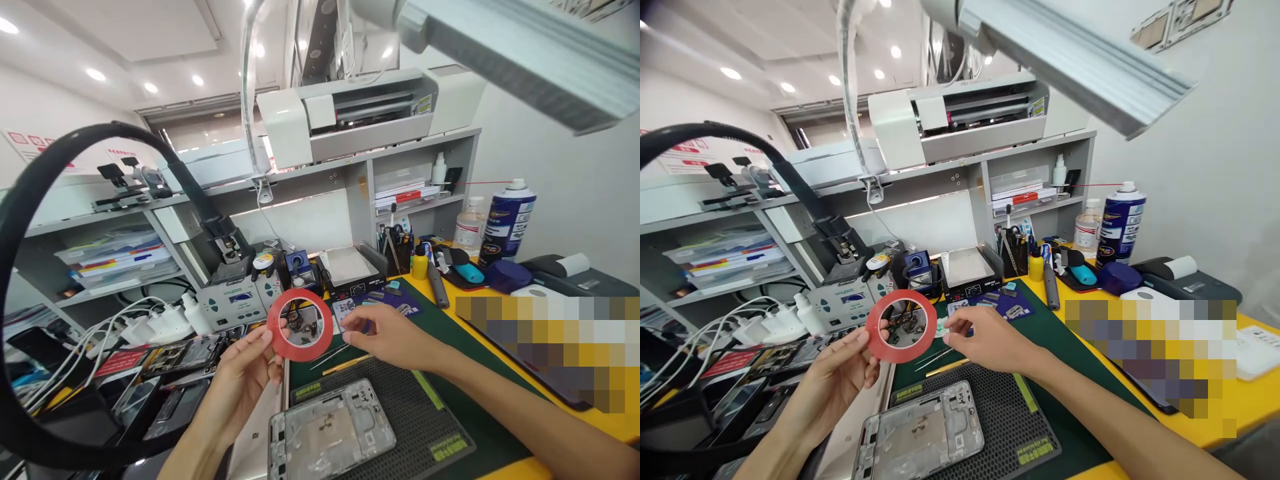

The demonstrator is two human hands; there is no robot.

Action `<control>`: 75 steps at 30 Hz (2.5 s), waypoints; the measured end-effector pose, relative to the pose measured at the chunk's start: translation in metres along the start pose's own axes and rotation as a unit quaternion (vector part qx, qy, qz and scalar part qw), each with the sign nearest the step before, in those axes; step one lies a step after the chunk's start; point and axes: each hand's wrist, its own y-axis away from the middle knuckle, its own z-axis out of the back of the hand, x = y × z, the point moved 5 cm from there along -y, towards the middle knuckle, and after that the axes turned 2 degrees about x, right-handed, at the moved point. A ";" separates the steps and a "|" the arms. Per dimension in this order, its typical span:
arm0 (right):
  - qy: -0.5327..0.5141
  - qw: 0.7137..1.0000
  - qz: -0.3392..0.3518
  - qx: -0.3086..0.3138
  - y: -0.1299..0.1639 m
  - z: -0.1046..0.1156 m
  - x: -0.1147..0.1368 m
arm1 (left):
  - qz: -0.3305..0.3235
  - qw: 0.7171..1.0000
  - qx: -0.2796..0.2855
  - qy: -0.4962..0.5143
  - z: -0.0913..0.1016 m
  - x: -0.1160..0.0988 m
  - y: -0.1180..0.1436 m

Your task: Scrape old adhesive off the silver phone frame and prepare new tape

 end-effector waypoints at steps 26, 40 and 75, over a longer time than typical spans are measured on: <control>-0.341 0.935 -0.075 -0.055 0.004 -0.004 0.010 | -0.094 0.812 0.136 -0.559 -0.025 0.009 0.027; -0.340 0.935 -0.088 -0.056 0.006 -0.001 0.013 | -0.081 0.673 0.210 -0.705 -0.029 0.042 0.030; -0.336 0.935 -0.094 -0.069 0.007 0.002 0.014 | -0.108 0.699 0.194 -0.680 -0.038 0.049 0.029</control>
